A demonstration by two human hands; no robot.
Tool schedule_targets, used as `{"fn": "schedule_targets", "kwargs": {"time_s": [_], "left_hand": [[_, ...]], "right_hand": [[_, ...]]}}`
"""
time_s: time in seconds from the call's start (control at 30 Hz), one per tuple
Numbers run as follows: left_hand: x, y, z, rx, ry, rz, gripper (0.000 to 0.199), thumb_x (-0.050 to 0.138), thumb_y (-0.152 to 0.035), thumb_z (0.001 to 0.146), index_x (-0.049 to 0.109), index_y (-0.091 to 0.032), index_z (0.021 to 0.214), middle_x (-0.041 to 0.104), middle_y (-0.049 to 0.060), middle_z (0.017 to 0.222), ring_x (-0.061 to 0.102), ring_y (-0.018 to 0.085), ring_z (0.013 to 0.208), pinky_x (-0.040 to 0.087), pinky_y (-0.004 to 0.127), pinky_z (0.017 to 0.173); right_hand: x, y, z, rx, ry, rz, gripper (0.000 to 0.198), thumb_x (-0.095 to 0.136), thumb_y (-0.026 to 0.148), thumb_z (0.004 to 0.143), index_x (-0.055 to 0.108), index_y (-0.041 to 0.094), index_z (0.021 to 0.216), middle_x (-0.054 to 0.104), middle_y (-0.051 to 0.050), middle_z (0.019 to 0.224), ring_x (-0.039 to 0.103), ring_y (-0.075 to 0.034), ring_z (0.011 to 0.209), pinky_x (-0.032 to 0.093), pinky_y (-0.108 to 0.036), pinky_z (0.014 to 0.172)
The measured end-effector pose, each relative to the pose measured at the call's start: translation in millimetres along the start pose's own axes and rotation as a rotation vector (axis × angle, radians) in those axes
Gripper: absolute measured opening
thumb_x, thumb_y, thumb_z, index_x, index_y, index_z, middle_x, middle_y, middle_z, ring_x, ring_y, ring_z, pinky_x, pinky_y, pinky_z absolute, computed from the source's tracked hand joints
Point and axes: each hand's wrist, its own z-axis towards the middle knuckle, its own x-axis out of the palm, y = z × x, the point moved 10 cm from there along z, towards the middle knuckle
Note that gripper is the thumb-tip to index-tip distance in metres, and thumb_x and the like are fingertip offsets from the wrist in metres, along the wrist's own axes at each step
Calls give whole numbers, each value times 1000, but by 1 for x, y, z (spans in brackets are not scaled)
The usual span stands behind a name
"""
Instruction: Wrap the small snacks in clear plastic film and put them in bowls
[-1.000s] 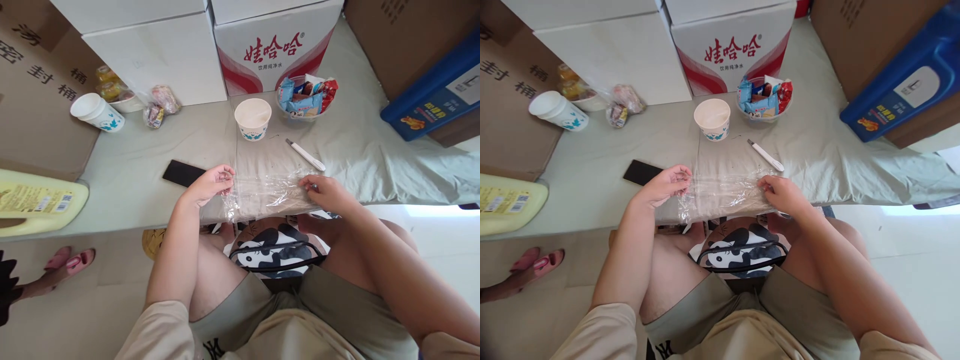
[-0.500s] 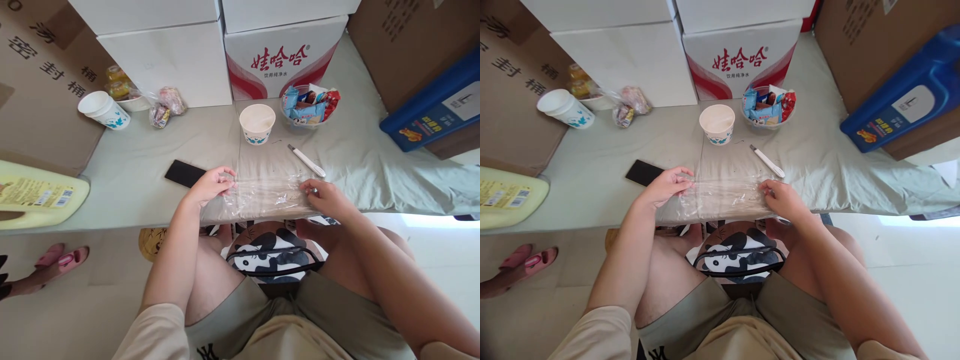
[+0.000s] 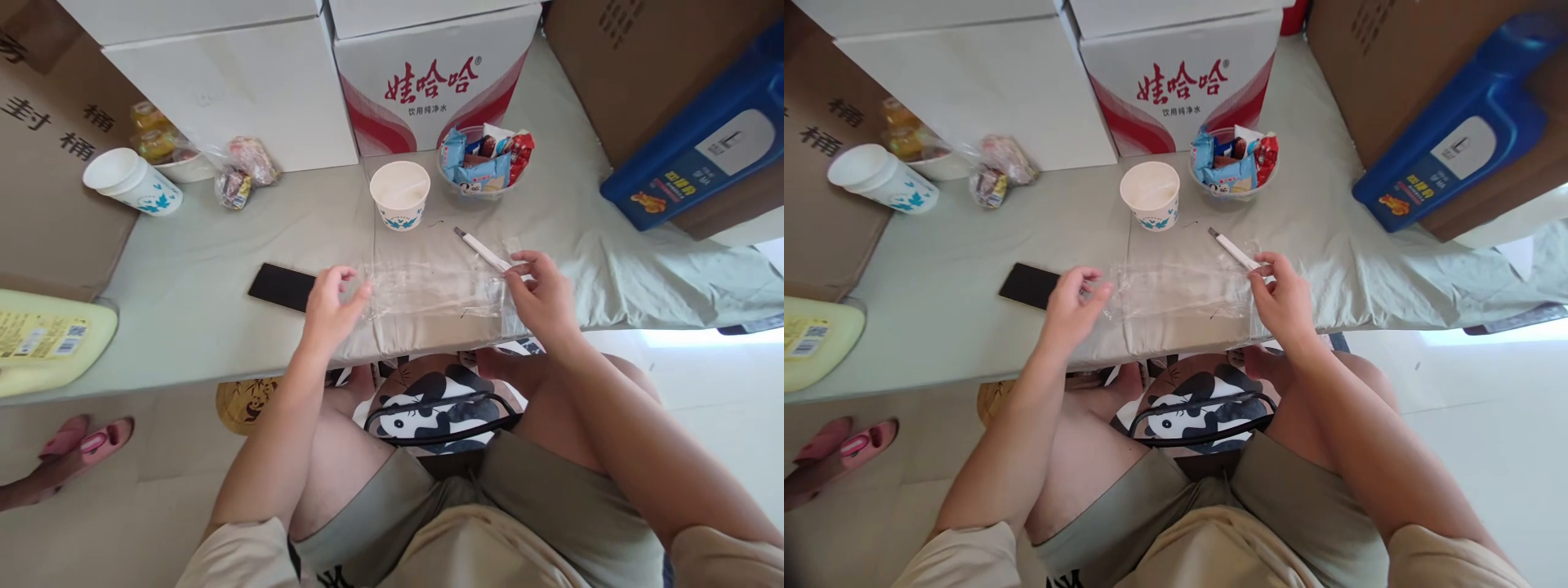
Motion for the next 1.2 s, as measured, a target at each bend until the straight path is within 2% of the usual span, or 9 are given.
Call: {"fn": "schedule_targets", "kwargs": {"time_s": [0.1, 0.17, 0.33, 0.47, 0.57, 0.67, 0.83, 0.97, 1.2], "left_hand": [[32, -4, -10, -15, 221, 29, 36, 72, -38, 78, 63, -24, 110, 69, 3, 89, 61, 21, 85, 48, 35, 79], [43, -7, -9, 6, 260, -43, 31, 70, -29, 78, 62, -24, 107, 69, 1, 83, 62, 19, 81, 48, 33, 78], [29, -8, 6, 57, 75, -419, 30, 69, -26, 77, 56, -23, 104, 63, -2, 80, 62, 13, 76, 50, 28, 76], [19, 0, 8, 0, -26, -594, 47, 74, -31, 76, 49, -29, 115, 61, 1, 100, 65, 14, 93, 52, 27, 81], [39, 10, 7, -151, 152, -607, 59, 77, -35, 72, 47, -29, 122, 62, 4, 104, 65, 15, 89, 53, 29, 78], [54, 16, 6, -233, 293, -582, 51, 77, -36, 69, 54, -22, 113, 64, 1, 83, 62, 13, 74, 52, 30, 73], [33, 3, 13, -93, 103, -671, 34, 68, -40, 79, 52, -25, 105, 62, -1, 84, 62, 11, 70, 54, 28, 73], [32, 3, 12, -95, 76, -559, 29, 63, -37, 85, 50, -28, 109, 61, 0, 98, 53, 5, 53, 45, 22, 51], [37, 21, 13, -252, 147, -406, 35, 63, -29, 85, 48, -26, 116, 66, 2, 98, 49, 4, 44, 36, 20, 43]], "right_hand": [[-7, 2, 0, -9, -78, 46, 26, 54, 32, 86, 60, 25, 110, 70, -3, 95, 53, -12, 52, 48, -32, 60], [-10, 3, 0, -12, -111, 44, 20, 54, 31, 86, 60, 25, 104, 69, -4, 97, 53, -12, 53, 47, -32, 58], [-8, 2, 2, 39, -101, 28, 6, 53, 30, 85, 55, 24, 87, 66, -2, 83, 57, -14, 54, 45, -32, 56], [-4, -1, 2, 46, -80, 83, 6, 50, 31, 89, 52, 25, 91, 68, -3, 79, 68, -19, 70, 51, -34, 67], [5, -7, 3, 48, -28, 96, 12, 46, 36, 94, 51, 27, 99, 71, -3, 77, 71, -22, 78, 53, -38, 73], [11, -10, 4, 43, -1, 105, 14, 44, 39, 96, 49, 27, 102, 72, -2, 77, 73, -24, 83, 55, -41, 78], [16, -7, 4, 72, 24, 262, 21, 46, 46, 96, 46, 27, 105, 65, 1, 70, 74, -22, 77, 57, -36, 68], [30, -7, 1, 144, 150, 254, 27, 46, 52, 96, 43, 27, 106, 71, 0, 85, 67, -15, 55, 47, -29, 48], [38, -8, -2, 101, 254, 71, 19, 52, 40, 90, 46, 27, 103, 75, -1, 97, 63, -15, 51, 50, -34, 60]]}}
